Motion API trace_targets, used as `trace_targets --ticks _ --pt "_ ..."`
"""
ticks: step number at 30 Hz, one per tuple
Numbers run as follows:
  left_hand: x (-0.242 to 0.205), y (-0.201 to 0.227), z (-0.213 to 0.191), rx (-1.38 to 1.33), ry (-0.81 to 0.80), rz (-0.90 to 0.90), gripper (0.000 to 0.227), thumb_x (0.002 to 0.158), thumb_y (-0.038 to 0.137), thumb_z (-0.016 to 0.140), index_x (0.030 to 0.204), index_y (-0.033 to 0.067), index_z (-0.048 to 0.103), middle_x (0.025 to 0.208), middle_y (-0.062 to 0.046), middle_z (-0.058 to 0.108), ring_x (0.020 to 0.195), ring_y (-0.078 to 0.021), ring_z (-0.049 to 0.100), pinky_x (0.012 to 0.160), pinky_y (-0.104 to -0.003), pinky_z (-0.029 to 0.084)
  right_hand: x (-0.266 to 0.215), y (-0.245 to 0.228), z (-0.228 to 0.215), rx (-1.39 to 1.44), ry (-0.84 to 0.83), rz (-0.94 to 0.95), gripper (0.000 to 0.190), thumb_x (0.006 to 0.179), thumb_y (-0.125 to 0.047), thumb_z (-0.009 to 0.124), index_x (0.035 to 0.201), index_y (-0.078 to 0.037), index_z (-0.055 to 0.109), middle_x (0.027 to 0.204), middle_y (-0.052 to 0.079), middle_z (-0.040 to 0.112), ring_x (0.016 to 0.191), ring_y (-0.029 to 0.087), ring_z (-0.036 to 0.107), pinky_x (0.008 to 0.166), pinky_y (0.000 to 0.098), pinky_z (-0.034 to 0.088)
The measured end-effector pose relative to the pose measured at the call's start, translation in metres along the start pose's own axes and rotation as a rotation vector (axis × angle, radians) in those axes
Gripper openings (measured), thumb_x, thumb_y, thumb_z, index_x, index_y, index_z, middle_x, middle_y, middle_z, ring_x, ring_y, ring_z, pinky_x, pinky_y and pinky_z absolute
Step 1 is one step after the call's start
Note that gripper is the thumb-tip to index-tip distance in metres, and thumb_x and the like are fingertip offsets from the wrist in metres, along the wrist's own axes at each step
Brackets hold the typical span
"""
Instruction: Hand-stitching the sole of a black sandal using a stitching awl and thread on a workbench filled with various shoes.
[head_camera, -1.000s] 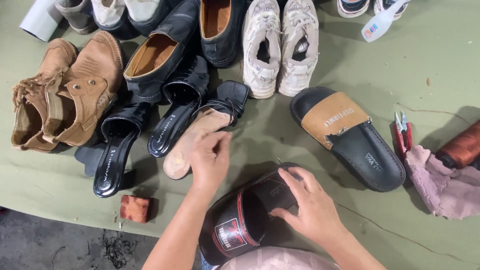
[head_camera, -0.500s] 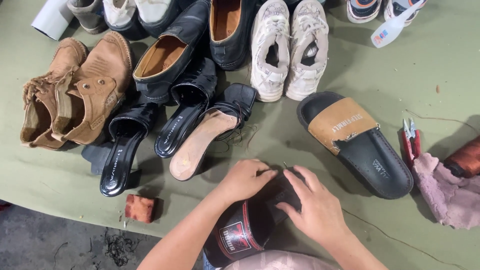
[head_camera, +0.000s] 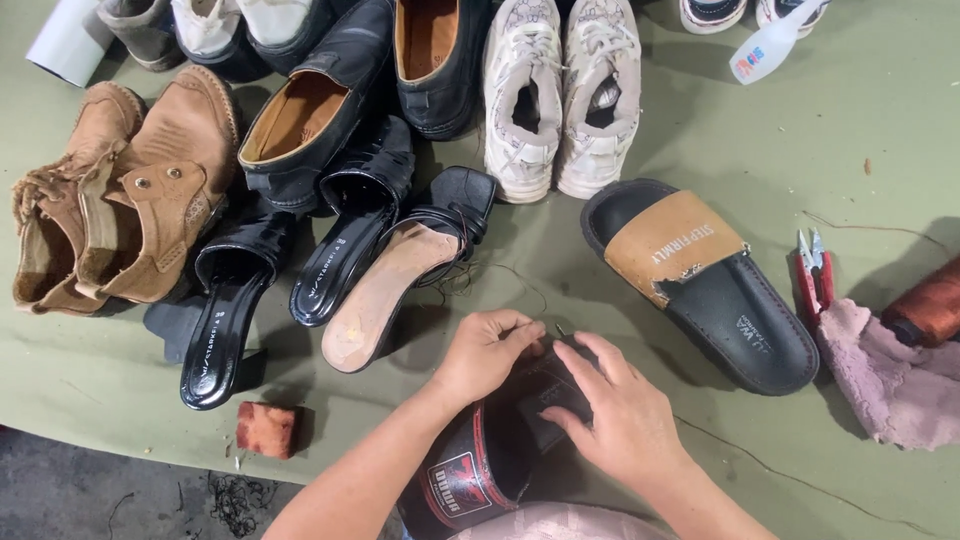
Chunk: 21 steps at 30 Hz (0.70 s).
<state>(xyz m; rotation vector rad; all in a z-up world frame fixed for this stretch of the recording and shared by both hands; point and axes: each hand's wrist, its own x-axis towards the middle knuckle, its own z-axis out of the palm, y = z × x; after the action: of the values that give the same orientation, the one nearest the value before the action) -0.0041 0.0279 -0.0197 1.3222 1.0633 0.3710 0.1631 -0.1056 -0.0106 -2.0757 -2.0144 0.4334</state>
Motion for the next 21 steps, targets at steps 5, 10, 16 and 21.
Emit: trace_targets --ticks 5,10,16,21 --pt "0.015 -0.013 0.017 0.254 0.056 0.157 0.03 0.097 0.025 0.068 0.07 0.014 0.064 0.059 0.005 0.052 0.061 -0.0111 0.042 0.061 -0.03 0.039 -0.001 0.001 0.002 -0.003 0.073 -0.056 0.071 0.079 -0.053 0.08 0.138 -0.02 0.059 0.145 0.007 0.053 0.107 0.025 0.069 0.058 0.0412 0.063" --pt "0.019 -0.018 0.017 0.189 0.108 0.118 0.029 0.097 0.024 0.07 0.07 0.0143 0.067 0.059 0.008 0.053 0.061 -0.0073 0.042 0.06 -0.027 0.04 0.003 0.001 -0.002 0.037 0.04 -0.048 0.07 0.08 -0.051 0.079 0.139 -0.02 0.057 0.144 0.008 0.053 0.107 0.026 0.068 0.06 0.042 0.063" --pt "0.021 -0.02 0.015 0.172 0.073 0.097 0.027 0.097 0.025 0.069 0.071 0.0152 0.068 0.061 0.009 0.057 0.063 -0.0065 0.046 0.064 -0.027 0.042 0.006 0.004 -0.015 0.202 -0.058 0.028 0.066 0.08 -0.05 0.079 0.138 -0.025 0.06 0.148 0.002 0.054 0.101 0.02 0.071 0.069 0.0385 0.061" --pt "0.017 -0.02 0.011 0.143 0.01 0.102 0.024 0.097 0.028 0.069 0.077 0.0158 0.071 0.071 0.01 0.066 0.071 -0.0044 0.056 0.073 -0.025 0.046 -0.014 0.03 -0.021 0.589 0.182 0.104 0.032 0.088 -0.023 0.072 0.119 -0.016 0.075 0.123 0.004 0.071 0.071 0.01 0.075 0.071 0.0224 0.062"
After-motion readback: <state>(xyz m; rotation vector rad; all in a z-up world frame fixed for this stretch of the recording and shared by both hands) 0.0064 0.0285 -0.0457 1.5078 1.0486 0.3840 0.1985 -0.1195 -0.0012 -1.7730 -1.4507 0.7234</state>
